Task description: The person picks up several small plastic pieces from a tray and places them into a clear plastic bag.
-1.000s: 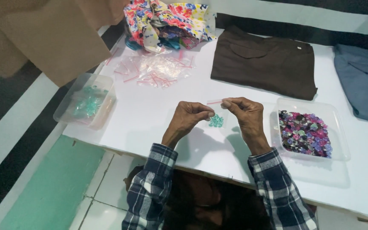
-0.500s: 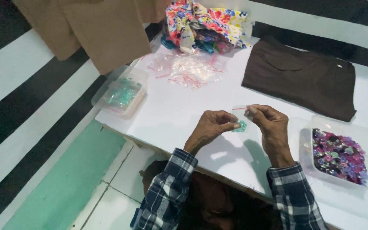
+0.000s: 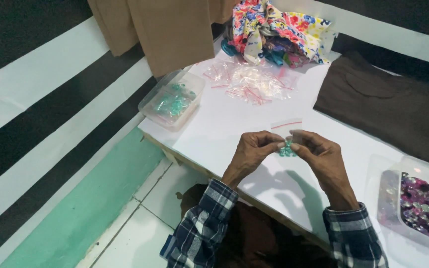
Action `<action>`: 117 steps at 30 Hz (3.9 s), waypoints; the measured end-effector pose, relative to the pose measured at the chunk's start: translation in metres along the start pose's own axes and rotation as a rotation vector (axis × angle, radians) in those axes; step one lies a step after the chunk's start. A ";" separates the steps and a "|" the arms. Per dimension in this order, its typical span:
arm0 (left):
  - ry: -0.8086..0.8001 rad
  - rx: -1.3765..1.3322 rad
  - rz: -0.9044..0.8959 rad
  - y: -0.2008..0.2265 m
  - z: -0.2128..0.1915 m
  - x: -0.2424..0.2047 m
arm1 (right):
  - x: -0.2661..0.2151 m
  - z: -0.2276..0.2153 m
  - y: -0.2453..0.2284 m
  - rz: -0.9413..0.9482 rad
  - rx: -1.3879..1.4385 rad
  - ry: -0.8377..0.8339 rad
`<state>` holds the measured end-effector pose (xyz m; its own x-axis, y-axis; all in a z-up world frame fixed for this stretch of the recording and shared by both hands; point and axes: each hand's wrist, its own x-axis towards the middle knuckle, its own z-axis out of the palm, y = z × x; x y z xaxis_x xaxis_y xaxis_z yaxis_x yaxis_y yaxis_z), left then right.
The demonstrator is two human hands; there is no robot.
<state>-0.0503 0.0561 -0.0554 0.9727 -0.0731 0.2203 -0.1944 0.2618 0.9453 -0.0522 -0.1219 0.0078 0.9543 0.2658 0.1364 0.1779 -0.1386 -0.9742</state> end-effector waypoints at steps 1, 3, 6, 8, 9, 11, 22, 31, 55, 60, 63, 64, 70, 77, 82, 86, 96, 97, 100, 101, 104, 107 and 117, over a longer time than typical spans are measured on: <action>0.005 -0.001 0.002 0.001 -0.003 -0.001 | 0.001 0.003 0.002 -0.001 -0.001 -0.005; 0.074 0.006 -0.004 0.004 -0.009 -0.003 | 0.004 0.009 0.004 0.051 0.019 -0.069; 0.133 0.021 -0.003 0.000 -0.018 -0.005 | 0.009 0.022 0.009 0.081 0.011 -0.122; 0.217 0.035 -0.017 0.016 -0.023 -0.014 | 0.017 0.036 0.003 0.104 0.018 -0.123; 0.296 0.050 -0.034 0.025 -0.026 -0.019 | 0.020 0.045 0.000 0.128 0.027 -0.119; 0.401 0.010 -0.027 0.033 -0.036 -0.023 | 0.041 0.059 0.007 0.089 0.028 -0.133; 0.873 -0.291 0.027 0.076 -0.082 -0.041 | 0.159 0.188 0.002 -0.170 0.070 -0.325; 0.730 0.840 0.153 0.076 -0.125 -0.050 | 0.173 0.237 0.004 -0.471 -0.609 -0.300; 0.615 1.833 0.565 0.050 -0.165 -0.039 | 0.146 0.209 0.016 -0.522 -1.116 -0.438; 0.607 1.791 0.394 0.045 -0.161 -0.040 | 0.142 0.193 0.034 -0.637 -1.021 -0.283; 0.618 1.765 0.445 0.048 -0.143 -0.038 | 0.136 0.178 0.048 -0.628 -1.033 -0.198; 0.598 1.754 0.456 0.044 -0.133 -0.035 | 0.133 0.170 0.053 -0.610 -1.042 -0.183; 0.463 1.467 0.696 0.039 -0.043 -0.020 | 0.099 0.092 0.064 -0.597 -0.907 0.144; -0.031 0.925 0.571 0.017 0.096 0.001 | -0.007 -0.085 0.004 -0.363 -0.863 0.474; -0.419 0.798 0.446 0.003 0.197 0.015 | -0.079 -0.204 -0.014 -0.070 -1.014 0.409; -0.686 0.946 0.373 -0.028 0.252 0.036 | -0.105 -0.247 -0.018 0.336 -1.176 0.244; -0.880 1.356 0.431 -0.070 0.297 0.055 | -0.094 -0.260 0.045 0.514 -1.329 -0.063; -0.879 1.356 0.428 -0.081 0.296 0.059 | -0.090 -0.256 0.043 0.513 -1.328 -0.067; -0.810 1.461 0.544 -0.104 0.292 0.067 | -0.079 -0.253 0.051 0.458 -1.287 -0.047; -0.771 1.526 0.598 -0.103 0.292 0.071 | -0.075 -0.259 0.061 0.396 -1.251 -0.026; -0.752 1.514 0.595 -0.099 0.288 0.076 | -0.073 -0.259 0.045 0.396 -1.241 -0.066; -0.778 1.381 0.436 -0.083 0.286 0.073 | -0.081 -0.259 0.015 0.505 -1.214 -0.118; -0.849 1.107 0.148 -0.028 0.283 0.077 | -0.087 -0.269 -0.015 0.605 -0.899 0.003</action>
<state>-0.0061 -0.2294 0.0030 0.6399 -0.7677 0.0339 -0.6715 -0.5371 0.5105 -0.0731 -0.3997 0.0593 0.9434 -0.0840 -0.3208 -0.2129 -0.8950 -0.3919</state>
